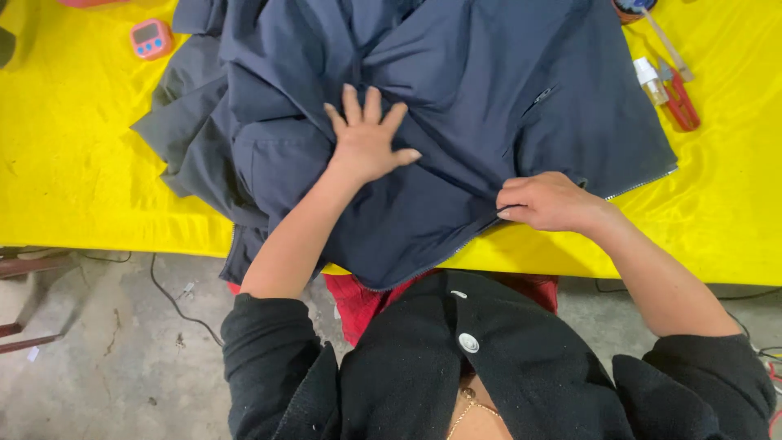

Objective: Marking a garment with chalk, picking at a seam with a tool, and using a hair dryer and eraser on the fabric.

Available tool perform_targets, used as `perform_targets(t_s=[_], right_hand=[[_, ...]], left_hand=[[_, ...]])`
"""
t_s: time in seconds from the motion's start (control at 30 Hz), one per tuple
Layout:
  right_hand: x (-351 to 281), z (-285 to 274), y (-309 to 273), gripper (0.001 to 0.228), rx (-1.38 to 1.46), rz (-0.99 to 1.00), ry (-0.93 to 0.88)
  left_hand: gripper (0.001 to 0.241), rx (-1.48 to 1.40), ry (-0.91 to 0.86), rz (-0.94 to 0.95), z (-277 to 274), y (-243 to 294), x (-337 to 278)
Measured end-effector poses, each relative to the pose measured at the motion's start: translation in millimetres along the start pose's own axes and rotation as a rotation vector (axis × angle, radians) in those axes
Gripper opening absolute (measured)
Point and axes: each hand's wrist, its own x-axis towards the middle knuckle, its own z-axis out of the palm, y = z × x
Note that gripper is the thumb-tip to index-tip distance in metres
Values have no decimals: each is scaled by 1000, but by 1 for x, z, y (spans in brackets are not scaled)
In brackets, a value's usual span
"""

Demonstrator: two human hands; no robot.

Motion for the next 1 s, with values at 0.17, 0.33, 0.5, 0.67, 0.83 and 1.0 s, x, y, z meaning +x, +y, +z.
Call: perform_targets(t_s=[0.17, 0.33, 0.5, 0.67, 0.83, 1.0], right_hand=[[8, -18, -14, 20, -150, 349, -331], [3, -52, 11, 24, 320, 447, -114], [31, -63, 84, 36, -174, 580, 565], [70, -42, 118, 60, -194, 763, 482], [49, -47, 106, 53, 99, 630, 562], [45, -53, 95, 58, 189, 633, 589]], left_hand=[[91, 133, 345, 72, 44, -32, 5], [98, 62, 384, 192, 39, -39, 3], [94, -59, 425, 340, 13, 20, -14], [108, -150, 1, 170, 19, 30, 15], [121, 47, 29, 79, 11, 18, 24], [131, 115, 10, 65, 24, 24, 22]])
